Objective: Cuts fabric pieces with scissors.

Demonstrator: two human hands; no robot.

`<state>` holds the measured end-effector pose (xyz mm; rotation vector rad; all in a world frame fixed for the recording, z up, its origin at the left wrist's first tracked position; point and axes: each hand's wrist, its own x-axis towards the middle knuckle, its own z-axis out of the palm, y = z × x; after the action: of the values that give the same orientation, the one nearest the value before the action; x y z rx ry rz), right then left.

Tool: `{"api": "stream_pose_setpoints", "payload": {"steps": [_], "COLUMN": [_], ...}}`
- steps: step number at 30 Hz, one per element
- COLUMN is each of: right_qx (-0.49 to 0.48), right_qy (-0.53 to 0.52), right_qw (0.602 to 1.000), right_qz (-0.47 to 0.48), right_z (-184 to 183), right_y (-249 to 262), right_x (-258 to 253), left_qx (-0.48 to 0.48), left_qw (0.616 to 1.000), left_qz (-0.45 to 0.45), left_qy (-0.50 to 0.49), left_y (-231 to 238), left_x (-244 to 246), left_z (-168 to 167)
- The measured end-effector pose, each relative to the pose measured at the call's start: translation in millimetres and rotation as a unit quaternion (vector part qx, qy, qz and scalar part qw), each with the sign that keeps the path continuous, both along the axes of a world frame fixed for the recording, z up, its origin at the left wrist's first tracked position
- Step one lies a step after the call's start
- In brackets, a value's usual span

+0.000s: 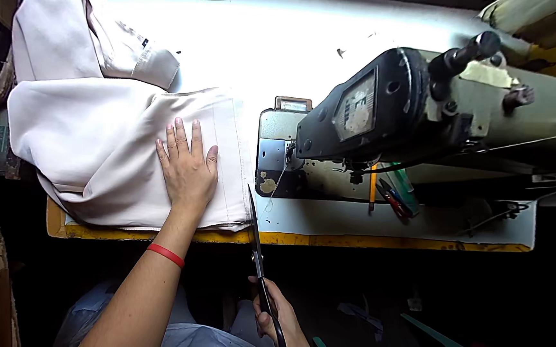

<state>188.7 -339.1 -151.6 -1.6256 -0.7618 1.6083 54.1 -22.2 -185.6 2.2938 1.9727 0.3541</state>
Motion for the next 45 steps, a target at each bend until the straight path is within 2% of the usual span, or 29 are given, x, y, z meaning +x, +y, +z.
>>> {"api": "stream_pose_setpoints", "payload": {"steps": [7,17,35,39,43,45], "right_qx": [-0.013,-0.037,-0.063,-0.062,-0.002,-0.004], "right_qy": [-0.036,-0.079,-0.071,-0.059,-0.027,-0.037], "right_qw": [0.999,0.996,0.991,0.993,0.999,0.999], "right_qz": [0.001,0.003,-0.095,-0.084,-0.022,-0.014], "right_z": [6.1,6.6,11.1,7.0,-0.8,-0.9], "right_y": [19.4,21.8,16.7,13.5,16.0,22.8], "right_x": [7.6,-4.9,-12.9,-10.8,-4.0,-0.6], "left_qx": [-0.002,-0.005,0.001,-0.003,-0.005,-0.008], "left_qw": [1.0,1.0,1.0,1.0,1.0,1.0], "left_qz": [0.0,0.002,0.002,0.0,0.001,0.001], "left_qy": [-0.01,-0.003,0.001,0.0,-0.008,-0.009], "left_y": [0.1,0.6,0.2,0.9,0.6,0.5], "left_x": [0.4,0.5,0.0,0.6,0.2,0.5], "left_z": [-0.3,0.3,-0.2,0.2,0.1,0.7]}}
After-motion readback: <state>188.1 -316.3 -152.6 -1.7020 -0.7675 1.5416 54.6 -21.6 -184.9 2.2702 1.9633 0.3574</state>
